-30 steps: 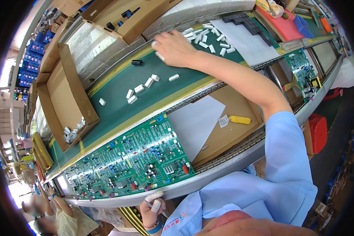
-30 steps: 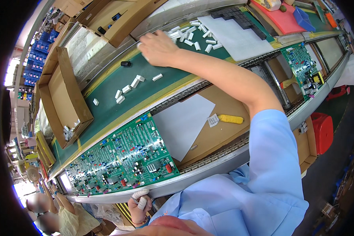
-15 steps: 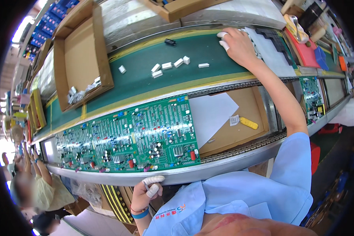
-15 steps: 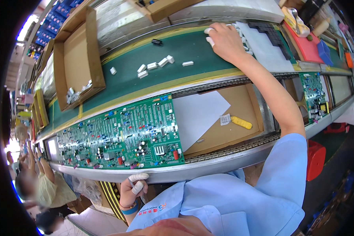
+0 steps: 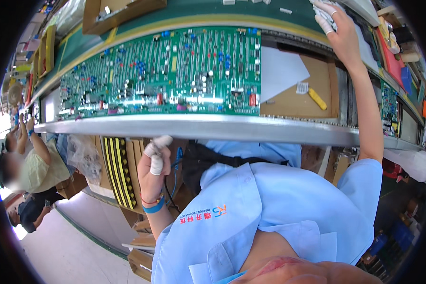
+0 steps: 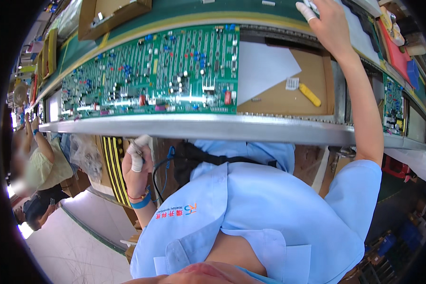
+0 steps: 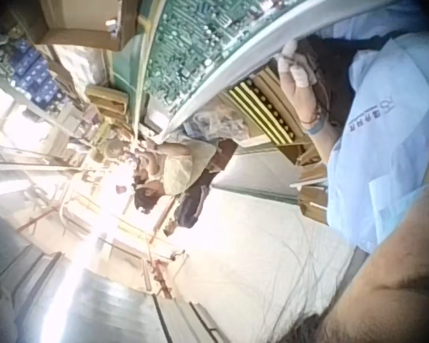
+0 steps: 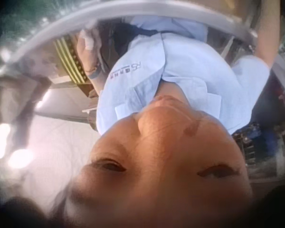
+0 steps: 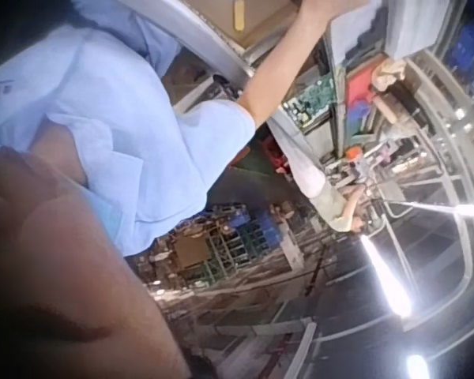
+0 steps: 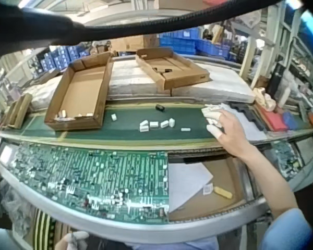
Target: Manually inserting electronic components like transformers and capacitors onto printed circuit boards on an assembly line.
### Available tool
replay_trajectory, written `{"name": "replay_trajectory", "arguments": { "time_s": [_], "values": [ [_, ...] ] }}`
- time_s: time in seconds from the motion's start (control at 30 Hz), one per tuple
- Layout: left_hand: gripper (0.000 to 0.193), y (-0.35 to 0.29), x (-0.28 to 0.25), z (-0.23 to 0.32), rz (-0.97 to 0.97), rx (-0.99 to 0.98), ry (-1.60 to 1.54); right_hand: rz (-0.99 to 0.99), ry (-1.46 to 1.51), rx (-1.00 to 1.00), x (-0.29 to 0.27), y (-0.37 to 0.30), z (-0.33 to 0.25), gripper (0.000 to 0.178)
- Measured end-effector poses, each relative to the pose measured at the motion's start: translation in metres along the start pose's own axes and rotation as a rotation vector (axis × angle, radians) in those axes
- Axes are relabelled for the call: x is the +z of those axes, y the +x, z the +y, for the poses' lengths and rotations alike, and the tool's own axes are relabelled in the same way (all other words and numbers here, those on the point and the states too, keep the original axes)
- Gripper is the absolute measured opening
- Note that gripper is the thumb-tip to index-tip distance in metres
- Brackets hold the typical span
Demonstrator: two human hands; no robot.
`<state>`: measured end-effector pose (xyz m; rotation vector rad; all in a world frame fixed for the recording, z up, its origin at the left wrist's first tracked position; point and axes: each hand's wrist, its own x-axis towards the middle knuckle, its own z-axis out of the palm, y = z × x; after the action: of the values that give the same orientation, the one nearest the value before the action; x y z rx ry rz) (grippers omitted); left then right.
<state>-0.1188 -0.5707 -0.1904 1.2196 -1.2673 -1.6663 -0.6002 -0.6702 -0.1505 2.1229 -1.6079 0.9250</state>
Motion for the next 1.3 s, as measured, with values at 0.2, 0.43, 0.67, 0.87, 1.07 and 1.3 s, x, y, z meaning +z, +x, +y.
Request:
{"name": "replay_trajectory", "arguments": {
  "time_s": [0.2,0.43,0.67,0.87,1.07,1.3],
  "values": [
    [0.036,-0.034,-0.022,-0.028,0.305,0.054,0.303,-0.075,0.048,0.038,-0.019,-0.007,-0.035,0.023],
    [0.031,-0.034,-0.047,-0.09,0.31,-0.063,0.316,-0.102,-0.101,-0.015,-0.016,-0.024,-0.04,0.026],
    [0.028,-0.01,-0.058,-0.118,0.224,-0.192,0.212,-0.143,-0.011,0.132,-0.009,-0.038,-0.028,0.026],
    [0.021,0.016,-0.055,-0.124,0.317,-0.394,0.181,-0.186,0.072,0.288,0.014,-0.041,0.011,0.028],
    [0.014,0.029,-0.044,-0.131,0.413,-0.423,0.193,-0.201,0.122,0.383,0.039,-0.03,0.037,0.031],
    [0.016,0.027,-0.063,-0.156,0.385,-0.511,0.31,-0.236,0.333,0.447,0.07,-0.002,0.017,0.029]
  ]
}}
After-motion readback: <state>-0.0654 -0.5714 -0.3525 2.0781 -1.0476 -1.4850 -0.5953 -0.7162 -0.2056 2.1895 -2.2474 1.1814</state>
